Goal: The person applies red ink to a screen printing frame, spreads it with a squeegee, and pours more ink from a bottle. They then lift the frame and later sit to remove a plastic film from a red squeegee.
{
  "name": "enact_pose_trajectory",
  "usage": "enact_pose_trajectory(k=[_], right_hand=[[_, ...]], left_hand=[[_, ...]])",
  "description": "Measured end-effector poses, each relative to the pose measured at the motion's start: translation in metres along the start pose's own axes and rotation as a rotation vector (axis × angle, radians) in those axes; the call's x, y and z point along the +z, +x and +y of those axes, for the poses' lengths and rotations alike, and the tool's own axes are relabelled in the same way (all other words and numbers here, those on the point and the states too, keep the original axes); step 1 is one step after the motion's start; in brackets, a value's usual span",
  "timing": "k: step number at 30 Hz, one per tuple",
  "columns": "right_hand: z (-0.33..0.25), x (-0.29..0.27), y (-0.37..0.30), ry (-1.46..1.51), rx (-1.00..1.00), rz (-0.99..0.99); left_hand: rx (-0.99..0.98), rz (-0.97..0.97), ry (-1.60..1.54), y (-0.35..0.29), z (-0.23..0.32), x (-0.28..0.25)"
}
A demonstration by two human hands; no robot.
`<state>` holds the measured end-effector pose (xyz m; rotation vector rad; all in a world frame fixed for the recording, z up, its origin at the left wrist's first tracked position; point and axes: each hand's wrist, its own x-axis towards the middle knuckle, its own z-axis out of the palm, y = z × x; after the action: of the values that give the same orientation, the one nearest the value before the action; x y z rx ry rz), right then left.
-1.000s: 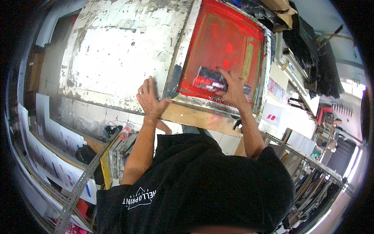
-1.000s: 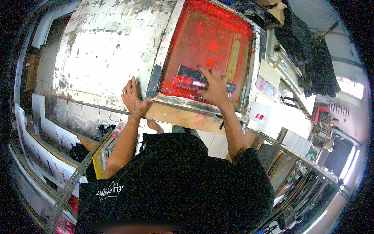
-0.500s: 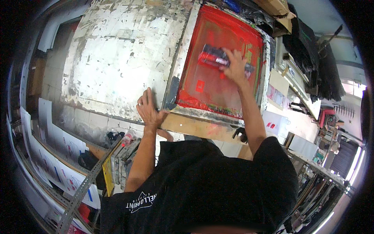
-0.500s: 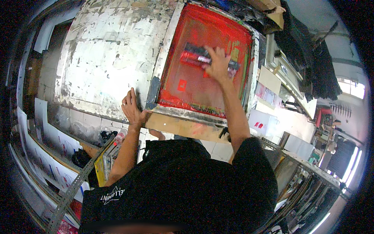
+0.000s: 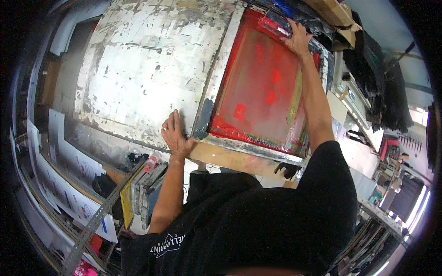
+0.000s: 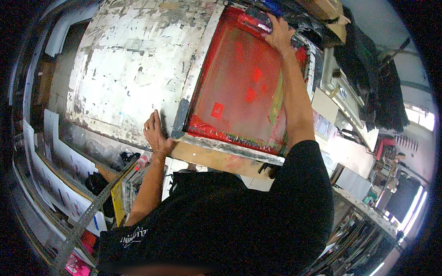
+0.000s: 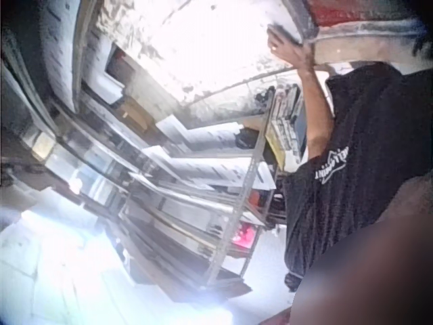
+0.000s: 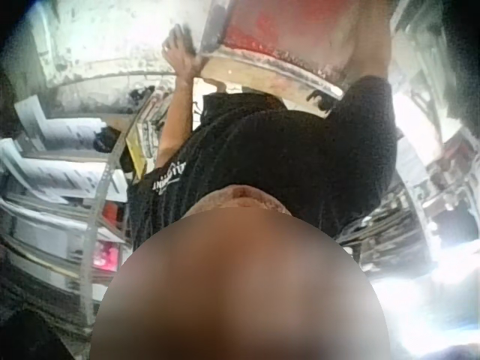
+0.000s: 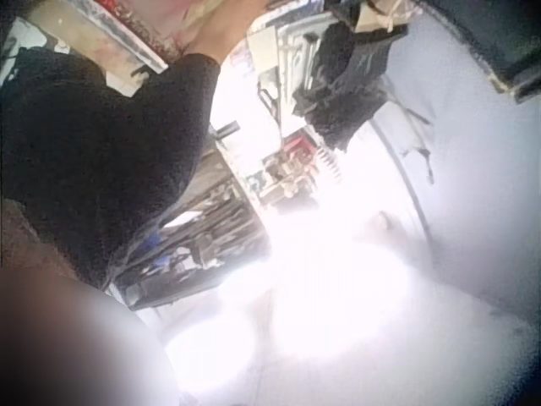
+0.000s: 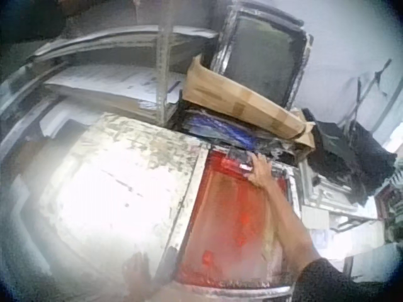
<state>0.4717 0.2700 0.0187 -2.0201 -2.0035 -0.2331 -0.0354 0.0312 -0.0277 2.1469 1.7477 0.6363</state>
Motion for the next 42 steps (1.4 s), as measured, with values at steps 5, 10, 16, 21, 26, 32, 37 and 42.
enact_pose_trajectory(k=[5, 10, 16, 21, 26, 32, 37, 42], right_hand=[[-0.053, -0.062, -0.121, 0.141, 0.116, -0.101], [-0.119, -0.125, -0.242, 0.248, 0.156, -0.409], [-0.155, -0.159, -0.287, 0.309, 0.2, -0.497], [-0.124, -0.124, -0.271, 0.239, 0.156, -0.306], [-0.059, -0.069, -0.187, 0.166, 0.139, -0.19], [0.042, 0.002, -0.064, 0.073, 0.016, 0.012], [0.079, 0.026, -0.005, -0.031, -0.027, 0.037], [0.082, 0.026, 0.011, -0.057, 0.022, -0.088]], left_hand=[[0.008, -0.021, 0.022, 0.002, 0.006, -0.004], [0.022, 0.012, 0.017, -0.001, 0.005, -0.001], [0.035, 0.031, 0.047, -0.001, 0.003, 0.003], [0.028, 0.007, 0.071, 0.0, 0.001, 0.005], [0.029, 0.01, 0.063, -0.002, -0.003, 0.005], [0.014, 0.016, 0.063, 0.002, 0.004, 0.001], [0.013, 0.019, 0.064, 0.005, 0.004, 0.003], [0.021, 0.038, 0.075, 0.002, 0.004, 0.006]])
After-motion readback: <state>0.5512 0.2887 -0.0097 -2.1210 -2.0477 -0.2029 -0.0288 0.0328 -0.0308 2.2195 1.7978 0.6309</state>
